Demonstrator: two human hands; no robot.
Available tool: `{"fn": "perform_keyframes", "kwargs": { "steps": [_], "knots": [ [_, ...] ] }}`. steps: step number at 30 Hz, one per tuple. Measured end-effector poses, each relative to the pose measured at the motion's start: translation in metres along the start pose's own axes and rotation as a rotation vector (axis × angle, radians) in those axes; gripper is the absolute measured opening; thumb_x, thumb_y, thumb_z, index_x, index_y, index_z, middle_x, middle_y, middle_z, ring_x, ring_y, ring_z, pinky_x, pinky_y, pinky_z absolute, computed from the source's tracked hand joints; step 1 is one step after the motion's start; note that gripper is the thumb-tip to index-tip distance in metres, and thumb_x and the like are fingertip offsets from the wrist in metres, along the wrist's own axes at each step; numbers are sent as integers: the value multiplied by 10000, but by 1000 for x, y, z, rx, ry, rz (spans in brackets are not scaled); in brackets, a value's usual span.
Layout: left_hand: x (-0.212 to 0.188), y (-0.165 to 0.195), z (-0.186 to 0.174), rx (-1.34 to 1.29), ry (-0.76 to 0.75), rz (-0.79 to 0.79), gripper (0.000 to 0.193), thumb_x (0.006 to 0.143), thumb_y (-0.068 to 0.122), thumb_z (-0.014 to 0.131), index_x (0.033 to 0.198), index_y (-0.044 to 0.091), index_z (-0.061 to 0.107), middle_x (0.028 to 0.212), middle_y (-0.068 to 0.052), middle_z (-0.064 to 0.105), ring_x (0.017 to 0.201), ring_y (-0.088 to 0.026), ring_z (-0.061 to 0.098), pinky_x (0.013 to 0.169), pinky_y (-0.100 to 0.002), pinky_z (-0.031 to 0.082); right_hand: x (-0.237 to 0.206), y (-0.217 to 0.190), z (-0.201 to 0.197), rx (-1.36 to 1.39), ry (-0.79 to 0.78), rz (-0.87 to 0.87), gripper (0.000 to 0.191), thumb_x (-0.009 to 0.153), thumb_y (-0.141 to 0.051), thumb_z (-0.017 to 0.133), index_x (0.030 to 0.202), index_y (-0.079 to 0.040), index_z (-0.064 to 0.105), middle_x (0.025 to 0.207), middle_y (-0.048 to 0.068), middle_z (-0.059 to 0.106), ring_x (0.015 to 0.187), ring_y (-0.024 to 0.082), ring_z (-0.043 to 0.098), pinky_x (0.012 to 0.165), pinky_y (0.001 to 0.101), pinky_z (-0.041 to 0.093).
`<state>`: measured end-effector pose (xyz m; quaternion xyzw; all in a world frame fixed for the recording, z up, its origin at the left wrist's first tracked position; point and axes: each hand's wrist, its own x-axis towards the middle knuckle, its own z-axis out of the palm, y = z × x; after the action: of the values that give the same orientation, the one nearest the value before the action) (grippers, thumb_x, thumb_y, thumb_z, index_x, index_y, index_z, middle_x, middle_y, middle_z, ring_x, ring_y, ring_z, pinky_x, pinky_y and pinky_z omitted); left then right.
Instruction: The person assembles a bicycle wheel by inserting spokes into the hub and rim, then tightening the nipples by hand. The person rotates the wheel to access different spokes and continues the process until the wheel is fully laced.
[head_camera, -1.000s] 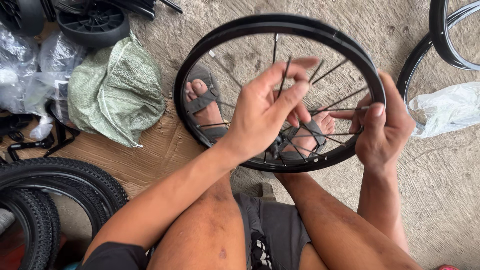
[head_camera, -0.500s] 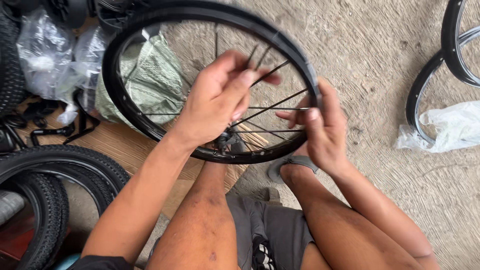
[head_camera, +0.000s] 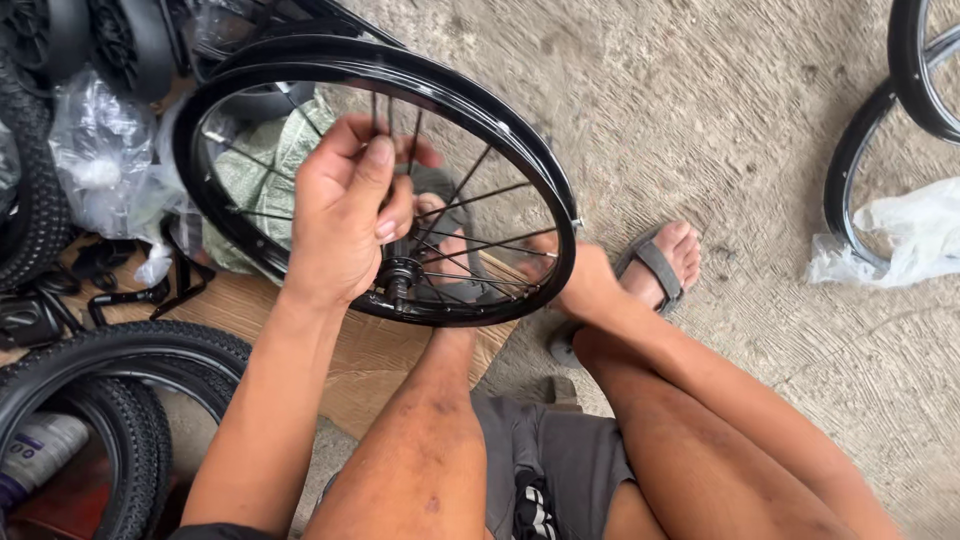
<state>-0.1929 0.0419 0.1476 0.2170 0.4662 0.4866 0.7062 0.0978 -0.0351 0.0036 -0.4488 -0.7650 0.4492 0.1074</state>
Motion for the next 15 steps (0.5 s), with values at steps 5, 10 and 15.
{"fn": "perform_keyframes", "kwargs": {
  "steps": [5,10,15],
  "knots": [
    [-6,0,5,6,25,-7,67,1147,91,487,1152,33,520,1117,-187,685,584,-37,408,522,-194,353,-6,-10,13,-84,-497,351,392,874,-351,759,1105,-54,646,957,230,698,969,426,686,798,509,556],
    [-19,17,-1,64,75,2,65,1138,95,484,1137,47,527,1091,-175,682,574,-39,426,505,-186,346,-11,-22,0,252,-472,59,452,834,-158,708,1252,-18,610,1121,241,695,1062,416,675,865,482,557],
    [-35,29,-14,26,103,99,91,1183,112,497,1169,35,543,1092,-180,679,576,-43,426,522,-188,364,-19,-36,5,413,-934,107,411,893,-190,678,1284,-85,608,1178,137,724,1032,307,707,862,427,589]
  ]
}}
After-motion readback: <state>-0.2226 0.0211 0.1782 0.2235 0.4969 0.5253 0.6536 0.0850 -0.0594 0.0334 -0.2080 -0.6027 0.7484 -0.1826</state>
